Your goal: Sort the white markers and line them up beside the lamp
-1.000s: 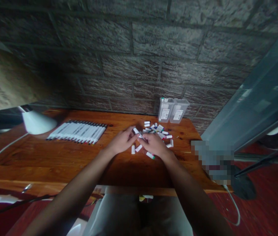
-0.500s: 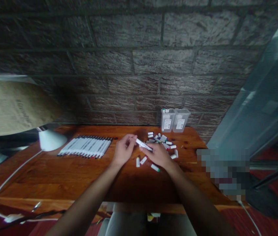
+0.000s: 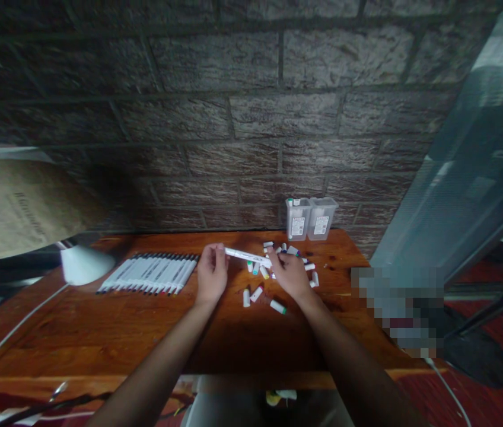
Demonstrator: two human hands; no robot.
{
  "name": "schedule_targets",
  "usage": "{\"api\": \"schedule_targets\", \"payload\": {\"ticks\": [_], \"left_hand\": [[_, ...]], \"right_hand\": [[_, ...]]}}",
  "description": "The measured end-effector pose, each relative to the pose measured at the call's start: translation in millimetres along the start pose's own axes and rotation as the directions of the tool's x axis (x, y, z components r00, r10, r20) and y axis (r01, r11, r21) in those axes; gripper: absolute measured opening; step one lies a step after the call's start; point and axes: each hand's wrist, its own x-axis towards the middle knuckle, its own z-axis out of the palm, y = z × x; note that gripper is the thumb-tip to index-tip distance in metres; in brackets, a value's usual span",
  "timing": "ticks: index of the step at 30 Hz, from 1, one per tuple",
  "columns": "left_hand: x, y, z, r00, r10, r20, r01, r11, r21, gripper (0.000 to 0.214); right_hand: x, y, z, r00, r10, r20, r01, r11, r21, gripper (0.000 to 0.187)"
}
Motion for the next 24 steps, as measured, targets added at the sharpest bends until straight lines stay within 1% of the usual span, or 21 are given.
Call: {"api": "schedule_targets", "payload": {"ticks": [2,3,5,6,9,11,13,14,15,17,20,22,24], "left_hand": [[-2,4,0.1,0.999,-0.006,-0.035,0.006,1.0,0.011,0.032],[-4,7,0.4,0.999,0.016,-0.03,-0.015,0.999,0.044,0.03],[-8,13,1.3,0.992,0.101,0.071,-0.11,0.985,0.135,0.028],[-10,15,2.0,0.979,0.144,0.141,-0.167,0.972,0.166,0.028],[-16,18,3.8,0.915,0.233,0.328,-0.306,0.932,0.192,0.028],[-18,18,3.8,0.873,0.269,0.407,-0.376,0.902,0.211,0.028],[-18,18,2.3,0.847,0.272,0.457,-0.418,0.873,0.253,0.027],[-18,18,0.9,0.838,0.256,0.481,-0.421,0.866,0.272,0.028],[-18,19,-0.8,0.834,0.229,0.503,-0.407,0.87,0.278,0.029],[-16,22,-4.4,0.818,0.161,0.552,-0.337,0.912,0.234,0.032],[-11,26,-8.6,0.776,0.093,0.623,-0.181,0.98,0.079,0.035],[-7,28,-9.5,0.763,0.069,0.643,-0.095,0.995,0.006,0.036],[-3,29,-9.5,0.754,0.044,0.655,-0.037,0.999,-0.025,0.037]], "right_hand": [[2,1,0,0.997,0.061,-0.04,-0.06,0.998,0.035,0.058],[3,1,0,0.994,0.086,-0.062,-0.083,0.995,0.057,0.058],[5,0,-1,0.988,0.123,-0.095,-0.113,0.988,0.102,0.057],[5,0,-2,0.985,0.136,-0.11,-0.122,0.985,0.125,0.056],[7,-1,-5,0.978,0.166,-0.128,-0.144,0.975,0.17,0.051],[8,-1,-7,0.973,0.195,-0.125,-0.171,0.969,0.18,0.048],[8,-1,-9,0.972,0.209,-0.105,-0.186,0.963,0.194,0.046],[9,-1,-10,0.975,0.202,-0.094,-0.18,0.962,0.204,0.045],[9,-1,-11,0.979,0.187,-0.085,-0.166,0.963,0.213,0.045],[9,-1,-12,0.988,0.136,-0.068,-0.119,0.969,0.215,0.044],[9,0,-13,0.997,0.055,-0.059,-0.044,0.985,0.166,0.044],[9,0,-13,0.998,0.02,-0.065,-0.011,0.991,0.136,0.045],[10,0,-14,0.998,0.007,-0.069,0.002,0.992,0.125,0.046]]}}
